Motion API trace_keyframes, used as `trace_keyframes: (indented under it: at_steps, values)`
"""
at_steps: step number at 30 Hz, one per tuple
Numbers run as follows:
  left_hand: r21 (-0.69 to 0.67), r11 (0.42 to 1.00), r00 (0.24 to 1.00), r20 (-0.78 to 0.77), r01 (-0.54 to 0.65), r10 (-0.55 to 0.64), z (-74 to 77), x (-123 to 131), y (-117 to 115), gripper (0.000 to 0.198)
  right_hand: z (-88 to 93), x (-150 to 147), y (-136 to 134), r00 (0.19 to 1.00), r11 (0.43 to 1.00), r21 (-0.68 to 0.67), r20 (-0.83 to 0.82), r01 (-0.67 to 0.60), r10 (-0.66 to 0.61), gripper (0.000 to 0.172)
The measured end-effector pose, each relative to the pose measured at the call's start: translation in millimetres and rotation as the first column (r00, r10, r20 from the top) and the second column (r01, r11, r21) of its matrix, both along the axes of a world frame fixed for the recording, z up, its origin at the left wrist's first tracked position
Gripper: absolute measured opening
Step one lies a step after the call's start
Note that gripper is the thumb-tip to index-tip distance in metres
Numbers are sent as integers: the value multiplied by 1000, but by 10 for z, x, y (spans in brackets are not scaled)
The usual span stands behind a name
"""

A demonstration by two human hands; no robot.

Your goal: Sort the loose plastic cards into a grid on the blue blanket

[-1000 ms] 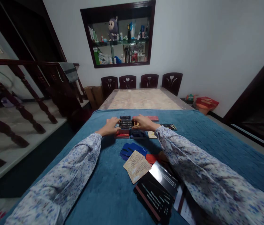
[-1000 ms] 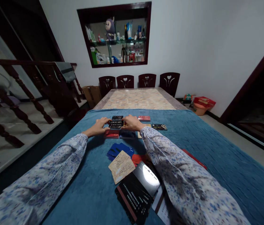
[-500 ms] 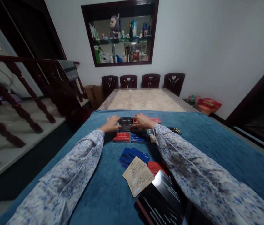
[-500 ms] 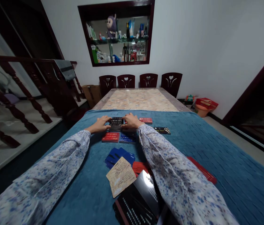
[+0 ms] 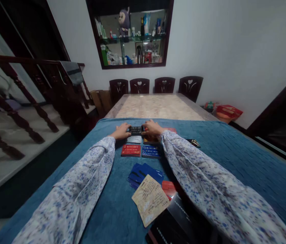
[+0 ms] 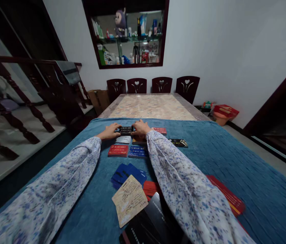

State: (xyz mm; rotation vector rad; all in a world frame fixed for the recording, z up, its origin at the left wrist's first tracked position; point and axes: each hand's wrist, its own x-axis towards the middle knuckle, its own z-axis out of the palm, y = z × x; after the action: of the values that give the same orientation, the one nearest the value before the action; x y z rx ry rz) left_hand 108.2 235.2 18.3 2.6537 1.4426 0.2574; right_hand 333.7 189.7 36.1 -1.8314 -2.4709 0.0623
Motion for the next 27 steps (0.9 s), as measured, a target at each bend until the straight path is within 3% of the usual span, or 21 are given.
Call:
trace_keyframes:
  at_steps: [6, 27]
  values:
    - [-25, 999, 999, 8, -39, 39, -24, 37, 128, 49, -11, -35, 136, 1000, 1000, -27, 6, 8, -8, 50]
    - [-66, 998, 995, 96, -9, 15, -163, 56, 435, 43, -60, -56, 328, 1000, 997, -82, 25, 18, -16, 39]
